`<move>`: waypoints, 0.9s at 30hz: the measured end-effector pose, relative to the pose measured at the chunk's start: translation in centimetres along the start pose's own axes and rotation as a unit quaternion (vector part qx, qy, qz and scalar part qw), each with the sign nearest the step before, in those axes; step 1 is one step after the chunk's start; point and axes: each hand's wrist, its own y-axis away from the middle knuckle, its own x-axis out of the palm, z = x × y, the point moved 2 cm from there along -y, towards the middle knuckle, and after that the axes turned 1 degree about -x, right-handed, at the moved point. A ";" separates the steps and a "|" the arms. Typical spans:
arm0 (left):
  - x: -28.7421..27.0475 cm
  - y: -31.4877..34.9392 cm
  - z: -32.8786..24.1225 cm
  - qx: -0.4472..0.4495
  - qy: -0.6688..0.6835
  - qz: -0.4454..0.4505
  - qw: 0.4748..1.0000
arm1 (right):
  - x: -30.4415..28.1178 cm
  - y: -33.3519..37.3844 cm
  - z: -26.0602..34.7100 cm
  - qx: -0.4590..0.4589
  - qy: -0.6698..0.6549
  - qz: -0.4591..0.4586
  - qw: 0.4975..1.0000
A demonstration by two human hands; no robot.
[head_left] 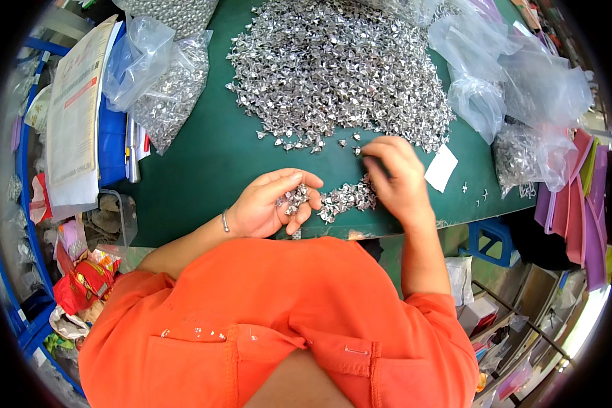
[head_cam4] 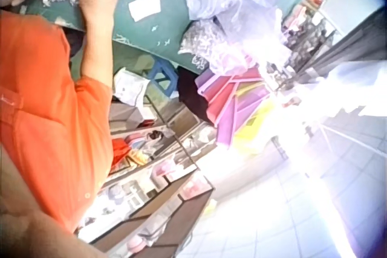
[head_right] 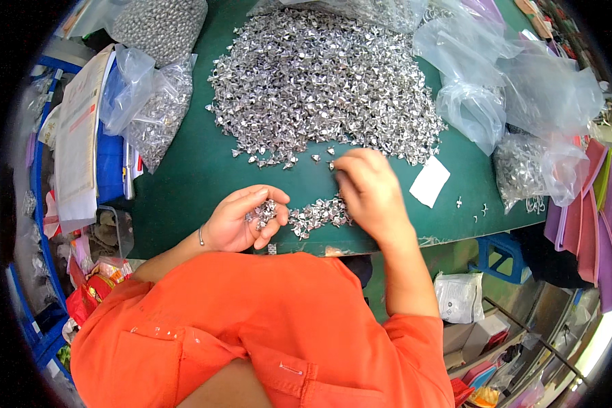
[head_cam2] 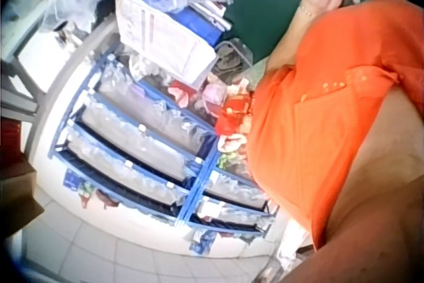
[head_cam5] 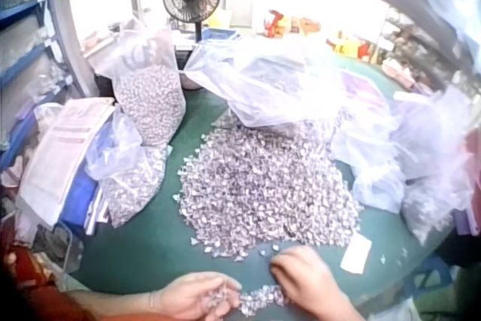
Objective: The person sorts small silver metal pieces on a green table, picking them up one by one and placing them into a separate pile. The hands move repeatedly between the main pile and the sorted pile throughout the clip.
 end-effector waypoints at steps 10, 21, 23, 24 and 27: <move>0.0 0.1 0.3 0.011 -0.003 -0.010 1.000 | 0.8 -0.6 -0.4 0.108 0.037 0.004 0.993; -0.1 0.2 0.2 0.013 0.001 -0.009 1.000 | 1.0 0.5 -1.0 0.021 0.024 0.004 0.999; -0.3 0.2 0.3 0.017 0.005 -0.008 1.000 | 0.4 0.5 -1.1 0.075 -0.037 0.038 0.996; -0.4 0.1 0.4 0.018 0.007 -0.005 1.000 | -0.1 0.3 -0.7 0.081 -0.072 0.077 0.991; -0.3 0.0 0.4 0.018 0.009 -0.005 1.000 | -0.7 -0.4 0.2 0.069 -0.123 0.125 0.982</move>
